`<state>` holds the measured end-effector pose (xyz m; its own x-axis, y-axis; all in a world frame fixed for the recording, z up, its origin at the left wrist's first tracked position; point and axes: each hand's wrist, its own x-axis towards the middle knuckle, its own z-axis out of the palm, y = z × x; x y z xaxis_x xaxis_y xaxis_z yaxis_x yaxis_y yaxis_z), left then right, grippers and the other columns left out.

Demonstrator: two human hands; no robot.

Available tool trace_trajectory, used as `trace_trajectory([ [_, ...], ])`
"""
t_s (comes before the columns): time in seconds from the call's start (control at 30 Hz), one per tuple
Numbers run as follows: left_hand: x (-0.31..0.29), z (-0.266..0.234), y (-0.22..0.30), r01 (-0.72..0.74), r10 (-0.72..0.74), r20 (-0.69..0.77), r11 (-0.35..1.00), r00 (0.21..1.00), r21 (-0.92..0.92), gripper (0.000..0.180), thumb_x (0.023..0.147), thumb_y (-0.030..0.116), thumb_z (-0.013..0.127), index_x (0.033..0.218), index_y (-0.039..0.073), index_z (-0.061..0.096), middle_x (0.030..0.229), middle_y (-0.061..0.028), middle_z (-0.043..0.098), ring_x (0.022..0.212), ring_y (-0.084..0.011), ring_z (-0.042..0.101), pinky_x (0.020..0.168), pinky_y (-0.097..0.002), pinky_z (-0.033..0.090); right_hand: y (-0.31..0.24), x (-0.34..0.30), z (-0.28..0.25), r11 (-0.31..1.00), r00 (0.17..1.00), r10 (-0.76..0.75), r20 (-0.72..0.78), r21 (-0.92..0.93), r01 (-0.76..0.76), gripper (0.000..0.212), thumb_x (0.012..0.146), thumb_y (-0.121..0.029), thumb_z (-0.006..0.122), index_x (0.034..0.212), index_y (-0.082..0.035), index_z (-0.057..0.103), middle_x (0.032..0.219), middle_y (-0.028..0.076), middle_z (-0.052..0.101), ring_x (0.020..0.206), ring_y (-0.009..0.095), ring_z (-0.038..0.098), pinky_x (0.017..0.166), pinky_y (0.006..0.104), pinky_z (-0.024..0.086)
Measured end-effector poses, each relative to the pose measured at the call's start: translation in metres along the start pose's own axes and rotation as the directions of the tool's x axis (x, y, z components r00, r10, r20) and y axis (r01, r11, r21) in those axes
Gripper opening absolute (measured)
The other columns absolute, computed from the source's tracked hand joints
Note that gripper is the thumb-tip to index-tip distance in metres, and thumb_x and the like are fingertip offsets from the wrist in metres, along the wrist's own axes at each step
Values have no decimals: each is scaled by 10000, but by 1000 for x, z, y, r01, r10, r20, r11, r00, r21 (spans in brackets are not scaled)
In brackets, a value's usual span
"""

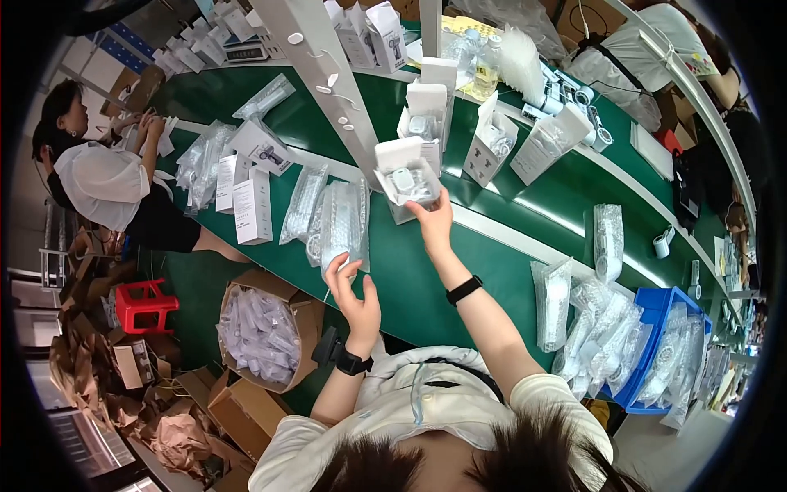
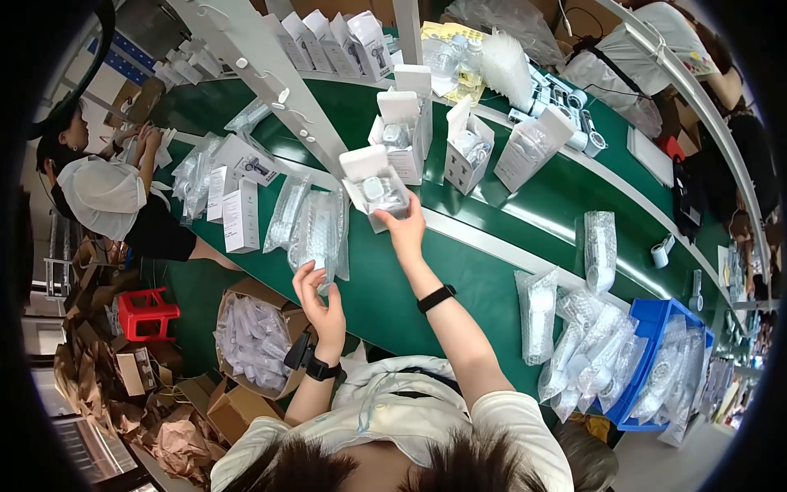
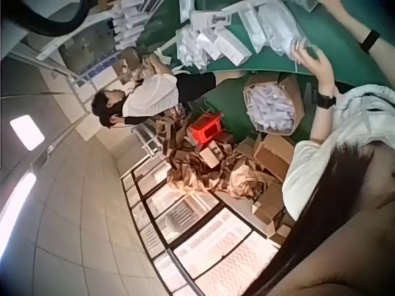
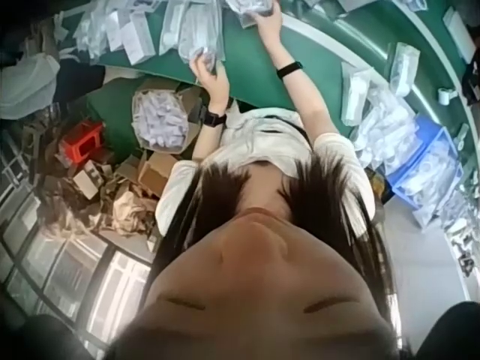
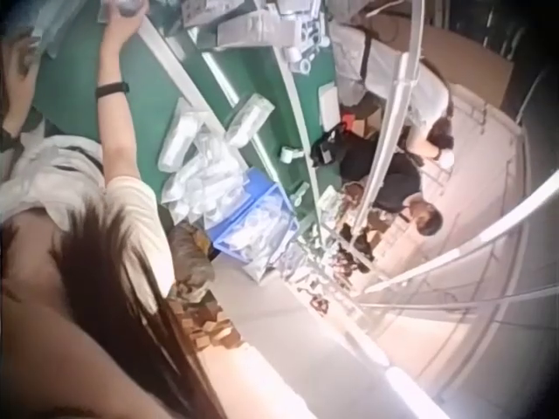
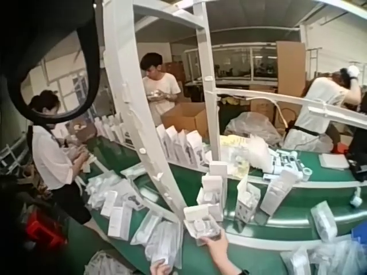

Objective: Packaging small electronic components into individual cardboard boxes on an assembly line.

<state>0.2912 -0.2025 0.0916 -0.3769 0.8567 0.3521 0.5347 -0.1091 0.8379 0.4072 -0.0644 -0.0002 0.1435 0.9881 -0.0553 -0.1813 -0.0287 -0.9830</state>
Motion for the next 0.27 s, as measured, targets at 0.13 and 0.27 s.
trace_trajectory([
  [0.13, -16, 7, -10, 7, 1, 155, 999, 988, -47, 216, 737, -52, 503, 940, 18, 515, 1125, -128, 426, 1026, -248, 448, 834, -323, 387, -22, -49, -47, 922, 960, 25, -280, 377, 86, 537, 736, -87, 666, 1196, -33, 394, 1133, 68, 509, 1026, 172, 501, 873, 296, 389],
  [0.27, -46, 27, -1, 145, -63, 442, 977, 895, -154, 193, 768, -2, 502, 953, 42, 533, 1113, -129, 442, 1058, -275, 441, 913, -375, 338, -47, -48, -132, 903, 884, -79, -461, 343, 259, 626, 773, -181, 659, 1278, -67, 309, 1192, 56, 473, 1048, 200, 490, 903, 342, 376],
])
